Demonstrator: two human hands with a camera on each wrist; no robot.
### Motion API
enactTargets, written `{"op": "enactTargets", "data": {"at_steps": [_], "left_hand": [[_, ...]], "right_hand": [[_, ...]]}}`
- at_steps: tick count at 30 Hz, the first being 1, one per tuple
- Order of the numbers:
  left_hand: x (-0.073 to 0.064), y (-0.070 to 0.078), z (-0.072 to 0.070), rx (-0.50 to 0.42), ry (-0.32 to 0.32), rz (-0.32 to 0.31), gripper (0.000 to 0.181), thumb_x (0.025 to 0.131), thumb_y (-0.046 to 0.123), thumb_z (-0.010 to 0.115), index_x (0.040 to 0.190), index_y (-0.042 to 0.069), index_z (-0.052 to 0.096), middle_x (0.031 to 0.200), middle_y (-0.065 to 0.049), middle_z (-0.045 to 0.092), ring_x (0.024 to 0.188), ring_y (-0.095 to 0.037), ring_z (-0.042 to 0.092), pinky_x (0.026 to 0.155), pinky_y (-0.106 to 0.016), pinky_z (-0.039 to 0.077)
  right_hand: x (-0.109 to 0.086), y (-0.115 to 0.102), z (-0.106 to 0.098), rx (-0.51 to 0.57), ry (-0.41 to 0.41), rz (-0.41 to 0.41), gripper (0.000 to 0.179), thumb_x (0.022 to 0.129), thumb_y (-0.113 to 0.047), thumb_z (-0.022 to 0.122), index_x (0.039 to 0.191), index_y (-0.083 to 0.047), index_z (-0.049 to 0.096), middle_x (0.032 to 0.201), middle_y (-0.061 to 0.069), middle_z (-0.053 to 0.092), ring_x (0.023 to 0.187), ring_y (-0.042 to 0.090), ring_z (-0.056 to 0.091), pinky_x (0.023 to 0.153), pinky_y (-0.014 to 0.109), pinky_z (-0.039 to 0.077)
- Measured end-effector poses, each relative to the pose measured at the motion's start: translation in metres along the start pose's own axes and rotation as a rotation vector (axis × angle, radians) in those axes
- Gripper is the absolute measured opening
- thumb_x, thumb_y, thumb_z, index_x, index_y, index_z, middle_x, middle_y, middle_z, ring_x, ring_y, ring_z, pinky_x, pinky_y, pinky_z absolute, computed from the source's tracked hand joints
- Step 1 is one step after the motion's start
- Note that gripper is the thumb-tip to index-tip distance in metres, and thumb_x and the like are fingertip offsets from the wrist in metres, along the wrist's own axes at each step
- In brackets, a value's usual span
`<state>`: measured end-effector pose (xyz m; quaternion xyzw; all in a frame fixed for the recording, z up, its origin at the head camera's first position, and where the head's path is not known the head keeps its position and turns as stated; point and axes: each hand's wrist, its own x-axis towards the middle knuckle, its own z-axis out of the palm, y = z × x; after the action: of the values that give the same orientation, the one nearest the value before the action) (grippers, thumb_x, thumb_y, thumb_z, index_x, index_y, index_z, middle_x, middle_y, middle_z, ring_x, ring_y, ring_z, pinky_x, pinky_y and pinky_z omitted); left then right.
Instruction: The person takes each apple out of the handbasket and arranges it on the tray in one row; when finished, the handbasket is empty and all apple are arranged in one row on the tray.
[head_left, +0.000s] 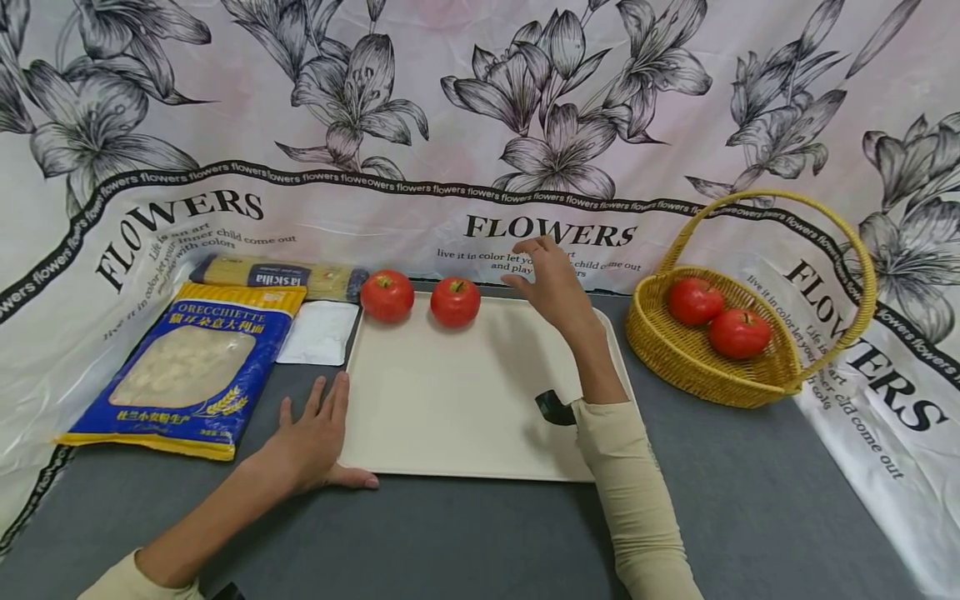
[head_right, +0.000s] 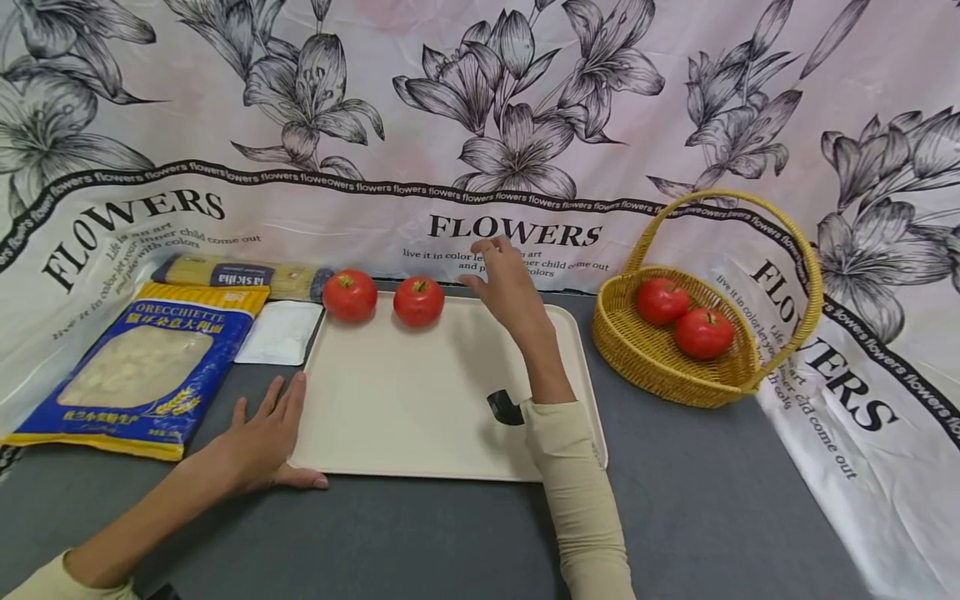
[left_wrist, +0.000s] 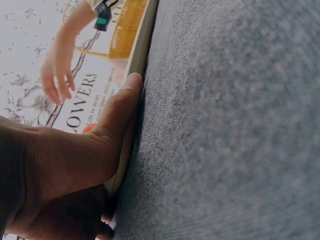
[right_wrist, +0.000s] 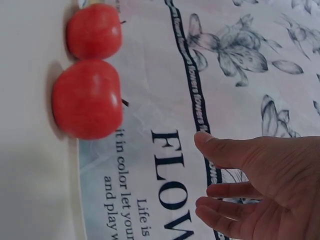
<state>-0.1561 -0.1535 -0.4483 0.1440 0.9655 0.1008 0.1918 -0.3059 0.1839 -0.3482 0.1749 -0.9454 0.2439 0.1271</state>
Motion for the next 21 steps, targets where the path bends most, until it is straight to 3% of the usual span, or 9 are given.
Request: {"op": "enactTargets", "data": {"at_steps": [7,15,21], "left_hand": [[0.001,0.001,0.0,0.0,0.004,0.002,0.154,0.068,0.083,0.076,0.164,-0.009,-0.003,0.171,-0.035,0.01,0.158,-0.058,0.005,0.115,-0.086,0.007],[0.001,0.003,0.001,-0.001,0.0,0.0,0.154,0.069,0.082,0.077,0.163,-0.009,-0.003,0.171,-0.034,0.011,0.158,-0.058,0.006,0.116,-0.085,0.008],[0.002,0.002,0.001,0.027,-0.002,-0.001,0.154,0.069,0.084,0.076,0.163,-0.009,-0.003,0.171,-0.034,0.011,0.158,-0.058,0.007,0.116,-0.085,0.01]], "right_hand": [[-0.007,0.019,-0.027,-0.005,0.085,0.047,0.049,0.095,-0.017,0.078,0.135,0.006,0.06,0.137,0.027,0.056,0.127,0.045,0.057,0.11,0.055,0.049],[-0.025,0.04,-0.065,-0.014,0.174,0.221,0.054,0.098,-0.021,0.075,0.143,0.001,0.057,0.146,0.028,0.053,0.129,0.046,0.058,0.104,0.058,0.056],[-0.038,0.046,-0.087,0.024,0.218,0.291,0.057,0.099,-0.026,0.073,0.147,-0.002,0.054,0.15,0.028,0.05,0.135,0.044,0.055,0.108,0.059,0.053]]}}
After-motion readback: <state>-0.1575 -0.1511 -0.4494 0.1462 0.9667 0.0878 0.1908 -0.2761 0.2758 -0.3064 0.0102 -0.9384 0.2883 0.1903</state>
